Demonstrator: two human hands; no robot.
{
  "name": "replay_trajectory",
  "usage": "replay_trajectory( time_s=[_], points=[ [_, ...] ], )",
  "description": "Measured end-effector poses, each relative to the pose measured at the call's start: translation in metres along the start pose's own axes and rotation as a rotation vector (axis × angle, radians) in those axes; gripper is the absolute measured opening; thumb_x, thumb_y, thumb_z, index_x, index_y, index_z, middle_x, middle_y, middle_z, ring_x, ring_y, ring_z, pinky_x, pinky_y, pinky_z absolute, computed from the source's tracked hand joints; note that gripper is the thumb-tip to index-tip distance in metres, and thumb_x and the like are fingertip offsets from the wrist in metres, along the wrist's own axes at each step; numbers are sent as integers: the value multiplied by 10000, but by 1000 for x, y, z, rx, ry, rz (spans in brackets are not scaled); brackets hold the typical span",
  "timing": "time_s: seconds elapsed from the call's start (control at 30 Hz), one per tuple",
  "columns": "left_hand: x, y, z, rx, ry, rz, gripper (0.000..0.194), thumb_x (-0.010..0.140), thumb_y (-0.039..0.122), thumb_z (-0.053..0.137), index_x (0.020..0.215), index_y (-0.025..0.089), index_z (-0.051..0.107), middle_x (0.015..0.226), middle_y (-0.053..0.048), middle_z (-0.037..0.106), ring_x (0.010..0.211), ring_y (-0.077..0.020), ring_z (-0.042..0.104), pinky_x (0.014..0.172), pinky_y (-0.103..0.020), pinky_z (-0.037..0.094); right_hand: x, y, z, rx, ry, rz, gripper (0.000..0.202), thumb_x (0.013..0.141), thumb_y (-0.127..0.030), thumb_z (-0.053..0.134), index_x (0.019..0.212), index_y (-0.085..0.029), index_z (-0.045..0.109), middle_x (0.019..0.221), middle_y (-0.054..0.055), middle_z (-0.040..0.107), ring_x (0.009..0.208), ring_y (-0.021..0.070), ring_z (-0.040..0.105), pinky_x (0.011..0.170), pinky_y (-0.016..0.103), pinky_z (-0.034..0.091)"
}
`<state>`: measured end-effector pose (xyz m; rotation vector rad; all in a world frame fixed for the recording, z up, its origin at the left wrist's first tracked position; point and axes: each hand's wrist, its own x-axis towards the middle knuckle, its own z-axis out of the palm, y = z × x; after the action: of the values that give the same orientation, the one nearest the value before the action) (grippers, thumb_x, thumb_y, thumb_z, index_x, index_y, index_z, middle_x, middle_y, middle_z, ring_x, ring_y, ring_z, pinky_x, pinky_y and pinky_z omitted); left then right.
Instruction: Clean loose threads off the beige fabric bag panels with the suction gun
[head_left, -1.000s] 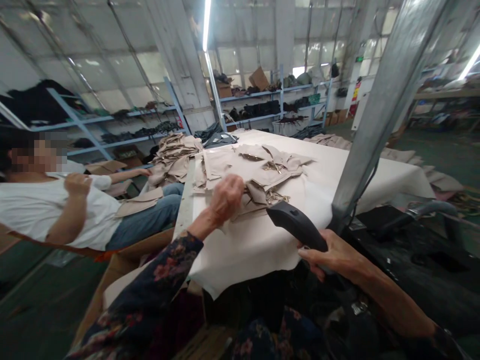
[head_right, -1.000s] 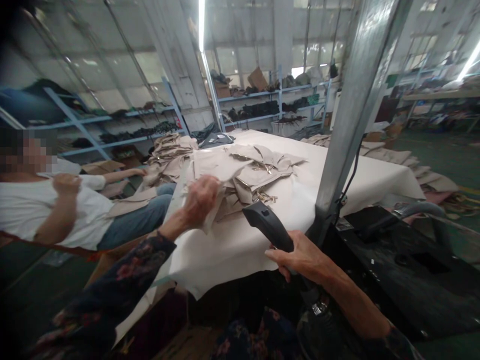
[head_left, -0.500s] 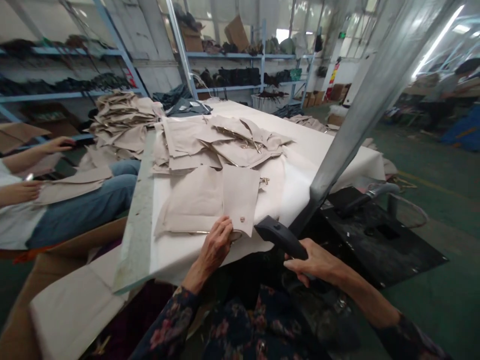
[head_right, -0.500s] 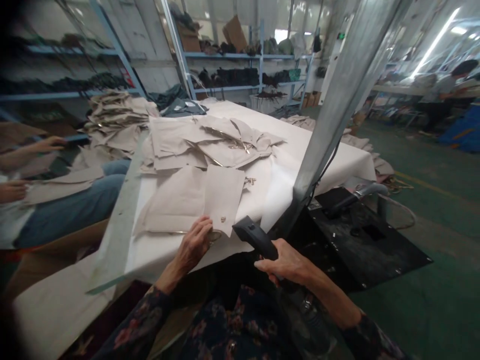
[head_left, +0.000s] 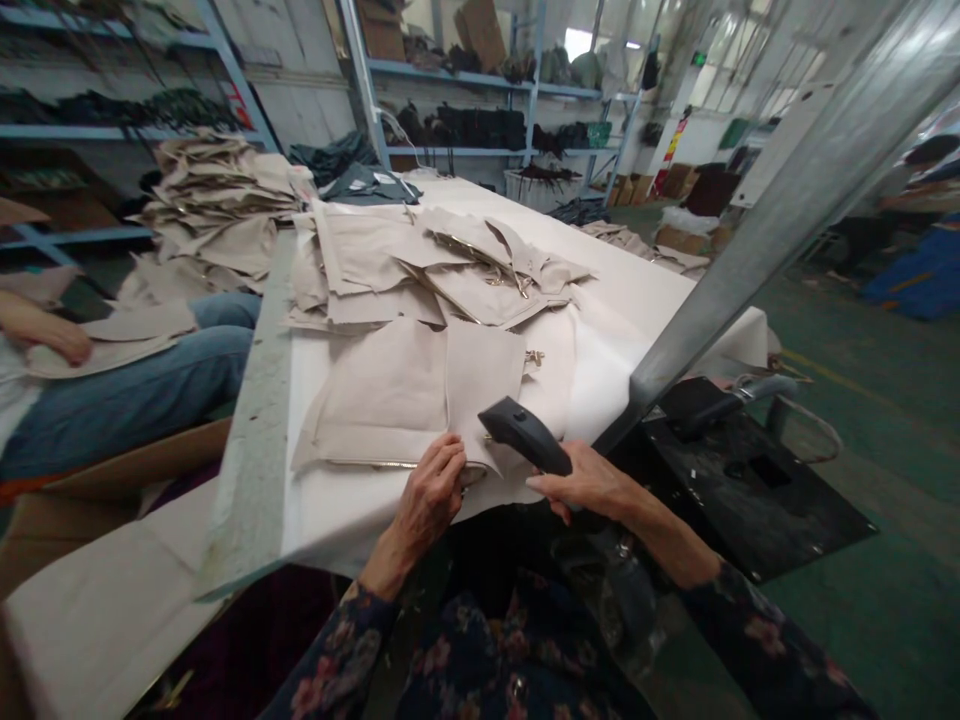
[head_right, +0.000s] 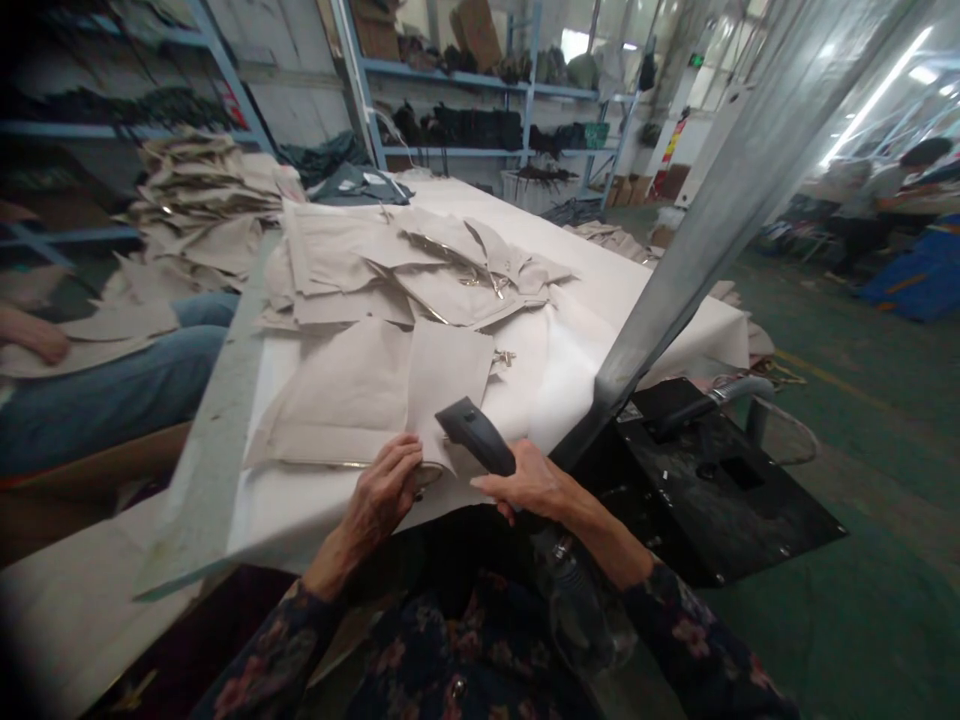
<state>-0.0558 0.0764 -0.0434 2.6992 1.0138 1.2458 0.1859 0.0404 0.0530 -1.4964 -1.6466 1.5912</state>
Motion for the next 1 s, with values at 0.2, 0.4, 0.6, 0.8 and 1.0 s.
replay_trajectory(
  time_s=[0.2,0.4,0.6,0.8,1.0],
  points=[
    [0,1,1,-20,25,-16,341,818,-30,411,1055,173,548,1002,-121,609,1132,-273,526,941,-466,511,-13,-4,-16,31,36,57,294,753,-422,644,808,-146,560,481,-49,528,411,102,507,431,208,433],
    [-2,0,2,-24,13,-25,351,807,-37,407,1053,166,553,1013,-127,607,1143,-277,518,956,-472,500,-20,9,-2,-39,-78,133,240,751,-371,638,759,-136,587,486,-30,560,399,99,514,406,191,418],
    [-1,-1,2,-38,12,-26,321,811,-11,414,1004,171,593,987,-121,622,1112,-270,543,952,-462,505,4,-10,1,-66,-82,104,271,755,-384,637,670,-155,519,477,-32,535,395,89,499,394,186,407],
    [3,4,-1,-46,18,-36,279,820,7,394,912,169,602,916,-116,623,1066,-258,560,936,-470,512,12,-20,-8,-160,-212,137,306,739,-425,648,675,-163,505,467,-33,532,379,97,489,386,206,420],
    [6,7,0,1,11,-46,269,796,-13,394,844,179,577,878,-97,611,1070,-255,562,959,-452,498,27,-27,-5,-268,-15,73,346,755,-438,614,581,-162,501,444,6,542,387,115,495,398,224,391]
  ],
)
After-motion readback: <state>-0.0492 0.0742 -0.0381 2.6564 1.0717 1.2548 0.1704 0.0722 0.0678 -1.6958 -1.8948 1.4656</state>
